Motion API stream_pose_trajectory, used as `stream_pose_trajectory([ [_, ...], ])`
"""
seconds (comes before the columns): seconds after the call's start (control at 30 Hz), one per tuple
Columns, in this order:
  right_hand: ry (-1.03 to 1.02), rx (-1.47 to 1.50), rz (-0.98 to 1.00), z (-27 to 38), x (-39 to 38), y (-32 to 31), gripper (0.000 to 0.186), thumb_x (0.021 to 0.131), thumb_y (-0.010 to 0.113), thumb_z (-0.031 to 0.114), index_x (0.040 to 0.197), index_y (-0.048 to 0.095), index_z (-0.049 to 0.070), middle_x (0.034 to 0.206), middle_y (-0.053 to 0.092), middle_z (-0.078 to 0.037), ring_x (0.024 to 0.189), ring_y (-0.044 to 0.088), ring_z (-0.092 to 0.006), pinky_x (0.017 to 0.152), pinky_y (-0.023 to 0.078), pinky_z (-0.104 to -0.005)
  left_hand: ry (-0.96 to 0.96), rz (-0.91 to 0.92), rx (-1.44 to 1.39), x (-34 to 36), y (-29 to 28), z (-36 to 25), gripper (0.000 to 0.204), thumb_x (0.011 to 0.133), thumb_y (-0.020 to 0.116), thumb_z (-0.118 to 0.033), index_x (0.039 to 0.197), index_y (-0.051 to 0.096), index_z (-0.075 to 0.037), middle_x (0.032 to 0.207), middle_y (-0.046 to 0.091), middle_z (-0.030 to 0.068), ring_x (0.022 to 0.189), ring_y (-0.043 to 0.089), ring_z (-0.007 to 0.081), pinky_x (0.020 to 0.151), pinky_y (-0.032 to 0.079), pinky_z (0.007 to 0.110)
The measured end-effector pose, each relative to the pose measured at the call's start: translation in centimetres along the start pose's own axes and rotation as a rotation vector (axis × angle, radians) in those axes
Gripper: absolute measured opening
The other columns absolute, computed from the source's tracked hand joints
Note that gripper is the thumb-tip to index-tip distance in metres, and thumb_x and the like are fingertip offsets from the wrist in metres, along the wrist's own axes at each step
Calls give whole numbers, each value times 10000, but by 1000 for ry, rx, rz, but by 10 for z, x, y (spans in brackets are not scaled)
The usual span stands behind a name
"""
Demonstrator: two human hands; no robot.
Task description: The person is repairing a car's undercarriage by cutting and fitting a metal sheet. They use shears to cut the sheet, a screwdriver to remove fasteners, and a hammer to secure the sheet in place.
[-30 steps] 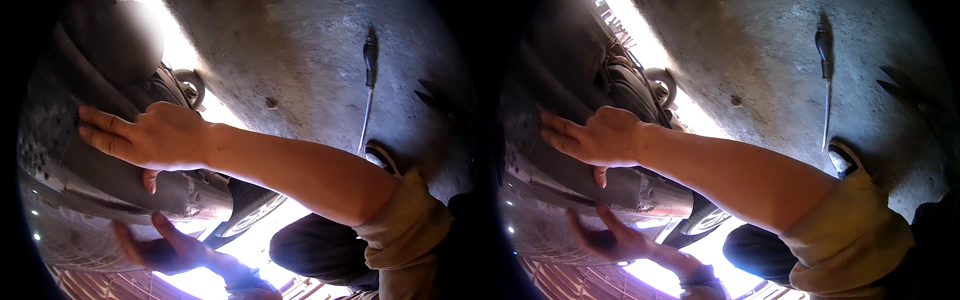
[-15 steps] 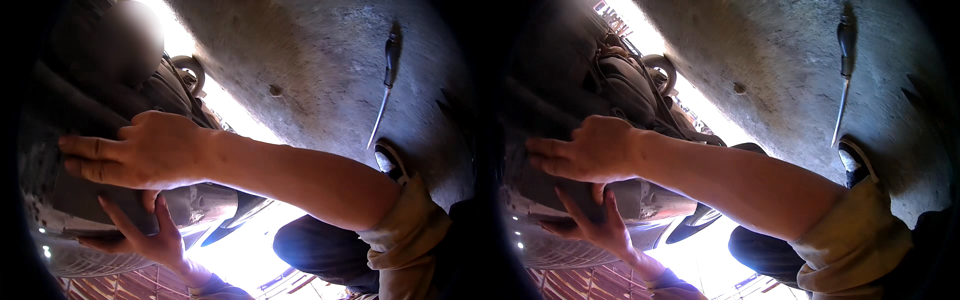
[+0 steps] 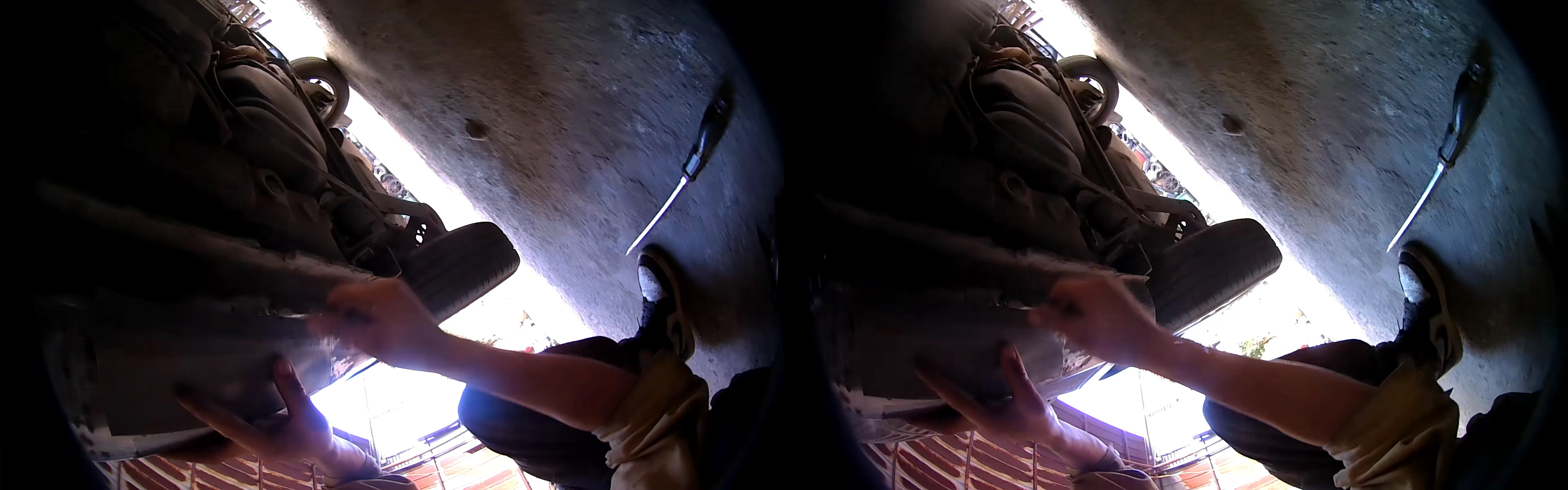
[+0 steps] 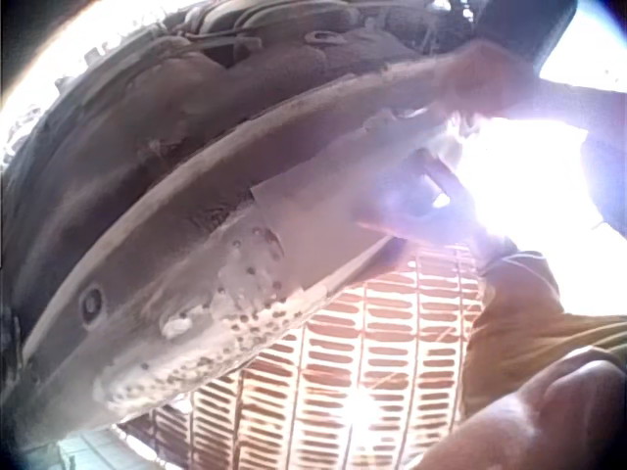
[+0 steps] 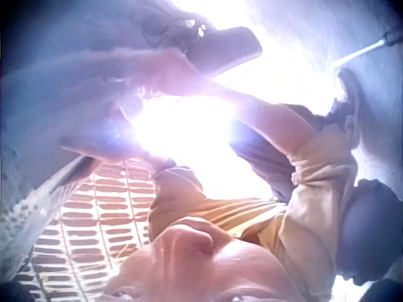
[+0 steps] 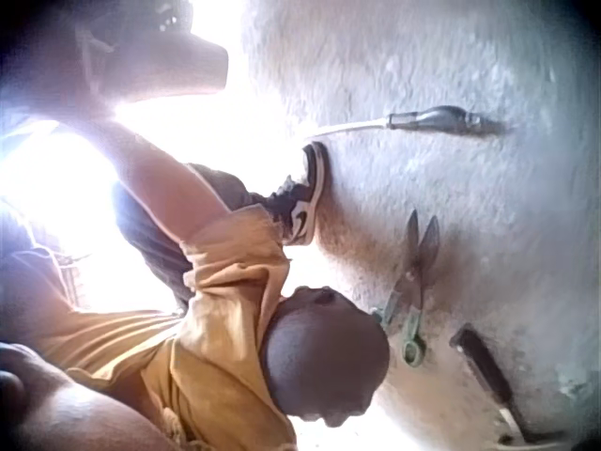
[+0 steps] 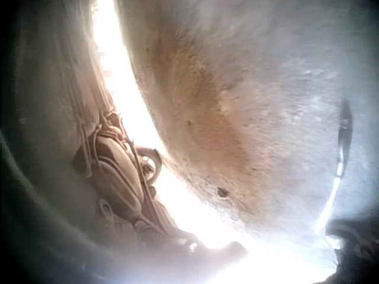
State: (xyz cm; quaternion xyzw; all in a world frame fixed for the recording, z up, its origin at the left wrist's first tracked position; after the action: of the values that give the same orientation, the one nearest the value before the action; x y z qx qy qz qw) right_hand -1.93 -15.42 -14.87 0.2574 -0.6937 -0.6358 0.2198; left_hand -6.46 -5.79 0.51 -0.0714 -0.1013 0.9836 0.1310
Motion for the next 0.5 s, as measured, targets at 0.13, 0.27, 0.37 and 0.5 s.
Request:
stream_pose_trajectory([
  [0.13,307,313,139,3,-2,28,317,886,630,303,799,642,-2,623,618,-70,568,628,-116,491,475,-256,33,-34,-21,-2,1,1,841,685,750,-506,1396,411,-209,1510,79,213,1200,457,432,889,504,529],
  [0.27,378,212,153,14,14,23,298,894,623,268,790,629,-11,625,621,-72,550,621,-110,473,475,-239,-48,0,-30,-8,3,2,829,691,753,-479,1395,412,-206,1507,169,173,1187,476,413,915,485,534],
  [0.37,361,247,180,15,18,20,279,900,615,247,784,626,-6,623,621,-67,541,616,-104,468,475,-229,-51,6,-45,-9,2,3,820,697,749,-486,1390,420,-195,1498,228,144,1180,485,407,926,478,531],
  [0.5,268,375,78,1,17,19,275,910,603,240,775,618,0,619,618,-60,526,608,-100,460,474,-229,-73,8,-48,-13,2,7,831,694,734,-537,1383,431,-185,1499,195,176,1170,496,406,922,483,525],
])
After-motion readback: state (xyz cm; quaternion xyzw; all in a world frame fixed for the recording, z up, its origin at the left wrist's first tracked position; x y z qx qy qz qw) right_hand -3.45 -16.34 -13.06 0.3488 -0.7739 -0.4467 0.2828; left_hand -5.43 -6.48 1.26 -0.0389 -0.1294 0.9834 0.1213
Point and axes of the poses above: each hand's wrist, its own x-axis towards the middle knuckle, its own y-axis out of the palm, z = x × y, the point moved 5 cm from there along x, towards the middle knuckle
